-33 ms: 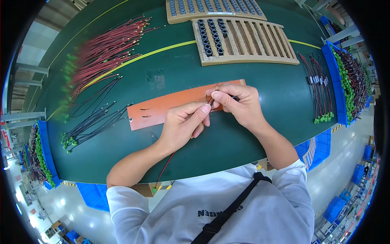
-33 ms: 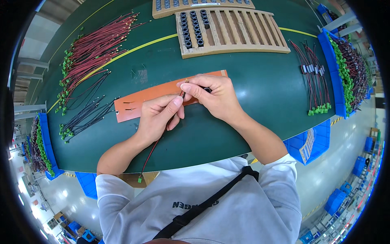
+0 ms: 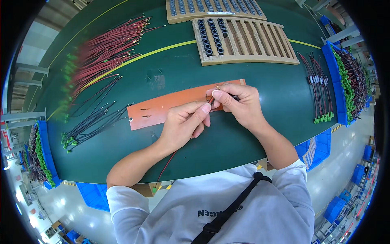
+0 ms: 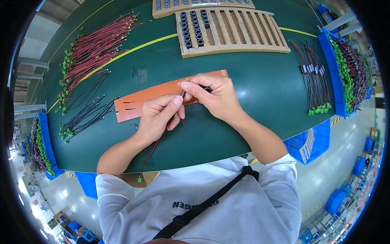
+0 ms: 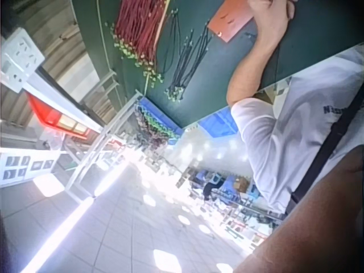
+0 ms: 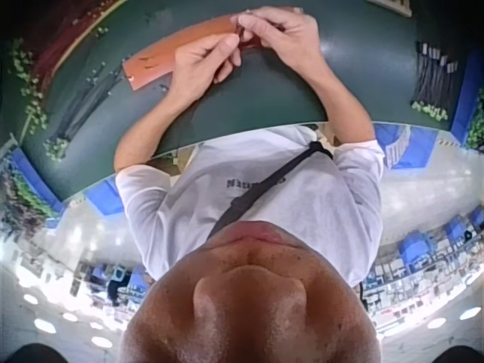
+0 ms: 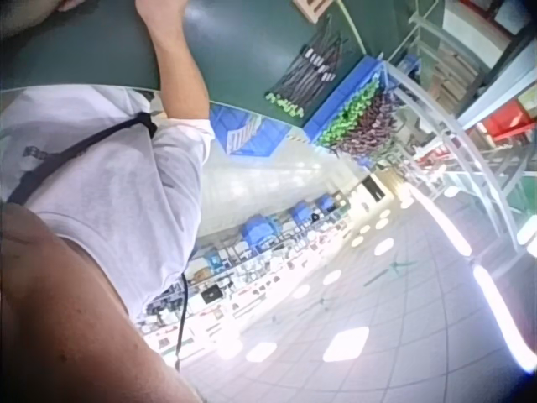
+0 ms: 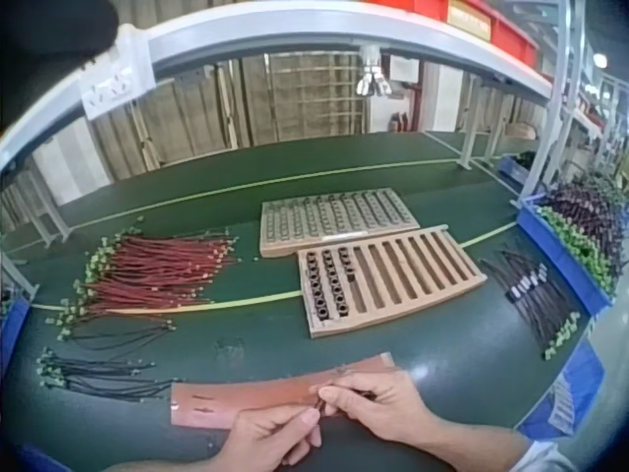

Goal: The person assembles wire harnesses by inserting green connectors onto wires, sliding a gray cylindrical sleeve over the wires, and twisting the wires together. The person repeats this process for multiple wire sets, placing the finished assemblies on the table.

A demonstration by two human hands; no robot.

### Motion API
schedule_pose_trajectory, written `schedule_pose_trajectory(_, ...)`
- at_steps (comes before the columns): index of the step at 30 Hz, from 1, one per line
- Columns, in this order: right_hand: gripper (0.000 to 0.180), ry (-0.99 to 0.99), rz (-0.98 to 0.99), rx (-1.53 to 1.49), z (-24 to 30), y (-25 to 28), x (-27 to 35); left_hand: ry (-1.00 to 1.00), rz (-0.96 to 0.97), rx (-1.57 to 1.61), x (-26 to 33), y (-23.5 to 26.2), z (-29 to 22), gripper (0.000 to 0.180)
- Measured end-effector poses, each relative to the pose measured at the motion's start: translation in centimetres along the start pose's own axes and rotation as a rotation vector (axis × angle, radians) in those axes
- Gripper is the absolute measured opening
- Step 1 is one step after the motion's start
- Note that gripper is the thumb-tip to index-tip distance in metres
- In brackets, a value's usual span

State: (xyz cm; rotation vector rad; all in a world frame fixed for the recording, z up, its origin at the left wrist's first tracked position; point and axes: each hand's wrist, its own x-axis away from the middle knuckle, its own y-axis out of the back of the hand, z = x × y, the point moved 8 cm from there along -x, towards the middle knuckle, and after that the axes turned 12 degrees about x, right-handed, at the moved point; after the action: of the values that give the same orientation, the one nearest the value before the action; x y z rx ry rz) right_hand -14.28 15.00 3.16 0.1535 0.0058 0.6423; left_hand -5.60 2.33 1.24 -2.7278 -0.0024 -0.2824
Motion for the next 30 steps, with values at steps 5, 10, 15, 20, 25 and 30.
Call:
schedule_pose_trajectory(5,0.02,0.058,0.004,0.057,0.5,0.8,-0.4,0.124,0.031,-0.01,0.0,-0.1,-0.5,0.031)
schedule_pose_trajectory(10,0.023,0.093,0.012,-0.318,-0.7,1.2,-1.2,-0.022,0.021,-0.214,-0.2,1.1,-2.9,0.029)
schedule_pose_trajectory(15,0.026,0.104,-0.006,-0.335,0.1,1.2,-1.1,-0.132,0.009,-0.351,-0.2,1.3,-4.0,0.028)
schedule_pose_trajectory(20,0.024,0.092,0.051,-0.462,0.2,0.8,-0.6,-0.198,0.0,-0.468,0.0,0.4,-4.7,0.025)
schedule_pose_trajectory(25,0.023,0.107,0.002,-0.563,0.2,1.0,-0.6,-0.38,-0.025,-0.614,0.1,-0.2,-5.8,0.023)
schedule_pose_trajectory(30,0.016,0.103,-0.022,-0.581,0.4,1.0,-0.6,-0.511,-0.066,-0.783,0.4,-0.9,-7.1,0.02)
